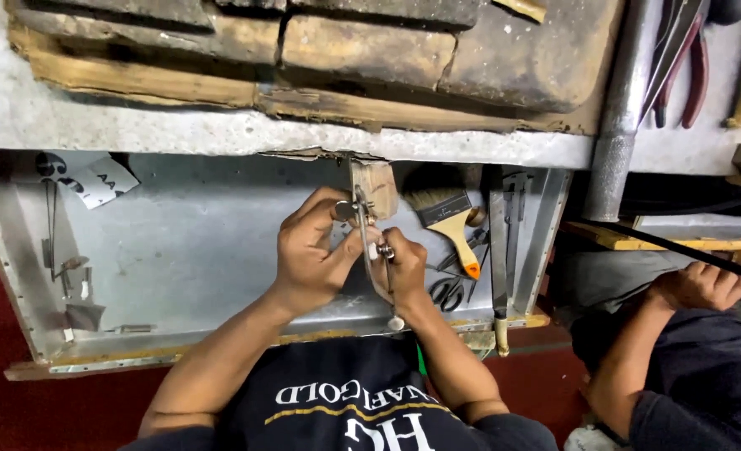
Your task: Using a jeweler's saw to cut a small metal piece on a wooden bench pin, followed by brushing away metal shavings.
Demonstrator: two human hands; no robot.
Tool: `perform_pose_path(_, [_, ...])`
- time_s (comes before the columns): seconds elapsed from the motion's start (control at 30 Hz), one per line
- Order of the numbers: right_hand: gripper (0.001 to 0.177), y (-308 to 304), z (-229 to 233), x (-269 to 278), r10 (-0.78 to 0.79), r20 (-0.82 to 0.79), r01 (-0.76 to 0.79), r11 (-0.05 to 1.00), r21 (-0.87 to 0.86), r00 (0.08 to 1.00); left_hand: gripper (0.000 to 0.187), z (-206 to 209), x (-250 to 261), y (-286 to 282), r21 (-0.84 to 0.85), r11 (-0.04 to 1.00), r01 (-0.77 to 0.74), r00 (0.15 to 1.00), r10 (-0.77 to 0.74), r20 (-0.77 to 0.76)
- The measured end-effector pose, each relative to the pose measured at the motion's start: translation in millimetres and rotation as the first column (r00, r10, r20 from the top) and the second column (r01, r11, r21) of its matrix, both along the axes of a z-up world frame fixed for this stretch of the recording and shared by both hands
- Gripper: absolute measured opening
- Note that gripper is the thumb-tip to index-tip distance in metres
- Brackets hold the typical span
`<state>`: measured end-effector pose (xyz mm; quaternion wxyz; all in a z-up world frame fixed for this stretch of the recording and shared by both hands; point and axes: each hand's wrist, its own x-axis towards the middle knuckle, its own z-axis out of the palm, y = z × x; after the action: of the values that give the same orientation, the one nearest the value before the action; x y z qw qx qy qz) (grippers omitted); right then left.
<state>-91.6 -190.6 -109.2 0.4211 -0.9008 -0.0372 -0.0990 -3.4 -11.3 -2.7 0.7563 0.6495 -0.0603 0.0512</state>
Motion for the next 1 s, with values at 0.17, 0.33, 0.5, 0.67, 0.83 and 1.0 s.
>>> perform_pose_path(0.17, [0.034, 6.9, -5.5, 20.6, 0.039, 0.025, -0.040, 0.997, 0.065, 0.999, 0.019, 0.4, -0.6, 1.1, -0.003, 1.000, 0.008, 1.000, -0.008, 0.015])
perform_pose_path(0.33, [0.037, 16.3, -2.0, 14.5, -0.016, 0.044, 0.013, 0.997, 0.070, 0.999, 0.018, -7.7, -3.6, -4.2, -0.023, 1.000, -0.009, 1.000, 0.009, 0.016])
perform_pose_path(0.5, [0.034, -2.3, -16.3, -5.3, 0.004, -0.017, -0.003, 0.998, 0.062, 1.000, 0.020, 0.5, -2.2, -3.0, -0.009, 1.000, -0.017, 1.000, 0.017, 0.001])
perform_pose_path(0.67, [0.032, 15.0, 4.4, 27.7, 0.029, 0.047, -0.034, 0.995, 0.099, 0.998, 0.016, -10.7, -8.1, -2.8, -0.011, 1.000, -0.021, 1.000, 0.021, 0.012])
perform_pose_path(0.83, [0.031, 13.3, 6.7, 15.3, 0.008, 0.028, -0.010, 0.997, 0.077, 1.000, 0.017, -3.2, 0.3, -2.3, 0.017, 0.999, -0.033, 0.998, 0.032, 0.045])
perform_pose_path(1.0, [0.041, -0.1, -7.7, 7.7, 0.033, 0.005, -0.034, 0.991, 0.129, 0.999, 0.023, 10.9, 2.6, -0.7, 0.067, 0.997, -0.030, 0.999, 0.029, 0.014])
